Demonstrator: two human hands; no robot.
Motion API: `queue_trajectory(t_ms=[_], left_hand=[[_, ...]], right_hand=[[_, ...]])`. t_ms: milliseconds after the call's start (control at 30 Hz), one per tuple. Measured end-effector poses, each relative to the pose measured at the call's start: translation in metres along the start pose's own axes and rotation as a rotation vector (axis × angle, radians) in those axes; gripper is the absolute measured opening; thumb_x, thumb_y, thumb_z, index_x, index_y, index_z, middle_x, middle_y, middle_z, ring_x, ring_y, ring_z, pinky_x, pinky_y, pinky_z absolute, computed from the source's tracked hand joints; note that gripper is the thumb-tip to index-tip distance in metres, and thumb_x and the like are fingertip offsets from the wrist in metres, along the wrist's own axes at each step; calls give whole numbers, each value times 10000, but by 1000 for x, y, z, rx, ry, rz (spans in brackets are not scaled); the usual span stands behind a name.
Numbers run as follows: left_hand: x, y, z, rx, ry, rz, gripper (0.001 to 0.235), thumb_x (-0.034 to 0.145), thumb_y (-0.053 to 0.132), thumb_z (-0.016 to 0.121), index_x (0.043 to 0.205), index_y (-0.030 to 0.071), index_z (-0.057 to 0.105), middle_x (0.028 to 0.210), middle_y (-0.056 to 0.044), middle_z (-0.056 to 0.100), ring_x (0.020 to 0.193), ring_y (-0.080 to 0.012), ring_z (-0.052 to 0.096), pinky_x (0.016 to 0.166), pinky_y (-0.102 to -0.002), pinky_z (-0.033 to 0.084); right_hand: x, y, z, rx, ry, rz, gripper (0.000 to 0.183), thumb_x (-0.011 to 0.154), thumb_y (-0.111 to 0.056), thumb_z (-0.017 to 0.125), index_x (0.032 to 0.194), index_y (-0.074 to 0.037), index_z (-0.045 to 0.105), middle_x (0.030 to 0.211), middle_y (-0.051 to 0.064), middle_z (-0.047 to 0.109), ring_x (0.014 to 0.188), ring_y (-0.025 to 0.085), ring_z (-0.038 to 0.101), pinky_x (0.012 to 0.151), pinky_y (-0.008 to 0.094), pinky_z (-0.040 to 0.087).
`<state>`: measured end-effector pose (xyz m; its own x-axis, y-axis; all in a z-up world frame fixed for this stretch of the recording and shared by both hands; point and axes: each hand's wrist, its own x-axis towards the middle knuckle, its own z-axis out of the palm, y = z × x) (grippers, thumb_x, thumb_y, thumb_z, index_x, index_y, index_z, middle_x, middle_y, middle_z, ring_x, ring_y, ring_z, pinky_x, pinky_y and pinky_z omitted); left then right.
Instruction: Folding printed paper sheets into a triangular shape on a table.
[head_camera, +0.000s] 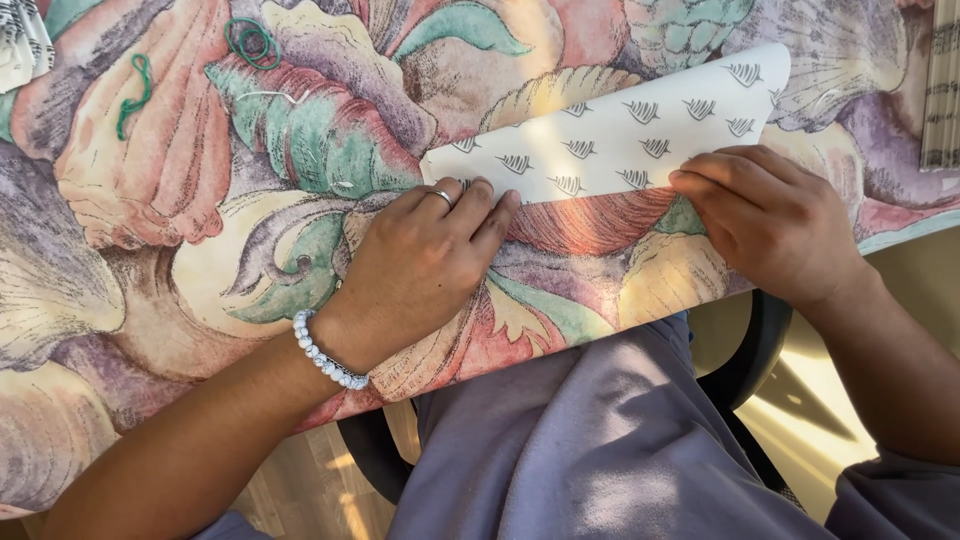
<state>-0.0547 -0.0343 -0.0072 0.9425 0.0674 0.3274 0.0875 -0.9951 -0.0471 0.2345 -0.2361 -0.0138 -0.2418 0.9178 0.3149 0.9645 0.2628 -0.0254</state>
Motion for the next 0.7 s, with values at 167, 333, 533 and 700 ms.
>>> queue_trajectory(t_ms=[167, 333, 533, 700], left_hand=[[1, 0, 0, 30, 14, 13, 222, 993, 117, 567, 1166, 101, 704, 1052, -57, 633, 848, -209, 562, 707, -320, 493], [1, 0, -2, 1, 1, 18, 278, 953, 112, 564, 1191, 85, 706, 1085, -77, 640, 872, -226, 576, 731, -337, 515], [3, 2, -4, 74, -49, 50, 306, 972, 154, 549, 1235, 162, 703, 1032, -47, 624, 850, -202, 564, 695, -316, 470], [5, 1, -4, 82, -22, 38, 305, 982, 155, 522, 1243, 110, 671, 1041, -46, 618, 879, -203, 572, 748, -321, 493]], right_hand=[[-1, 1, 2, 57, 3, 15, 129, 1036, 143, 720, 1118, 56, 768, 1100, 163, 717, 946, 309, 714, 842, 372, 621], [-1, 0, 1, 62, -12, 28, 121, 1055, 132, 688, 1113, 45, 748, 1096, 160, 694, 937, 305, 693, 823, 366, 603], [13, -13, 19, 162, 57, 22, 193, 970, 165, 776, 1070, 4, 741, 1123, 107, 699, 875, 230, 678, 746, 277, 632], [41, -30, 12, 6, 23, -6, 185, 999, 125, 705, 1092, -22, 769, 1082, 69, 700, 954, 252, 698, 806, 336, 600]])
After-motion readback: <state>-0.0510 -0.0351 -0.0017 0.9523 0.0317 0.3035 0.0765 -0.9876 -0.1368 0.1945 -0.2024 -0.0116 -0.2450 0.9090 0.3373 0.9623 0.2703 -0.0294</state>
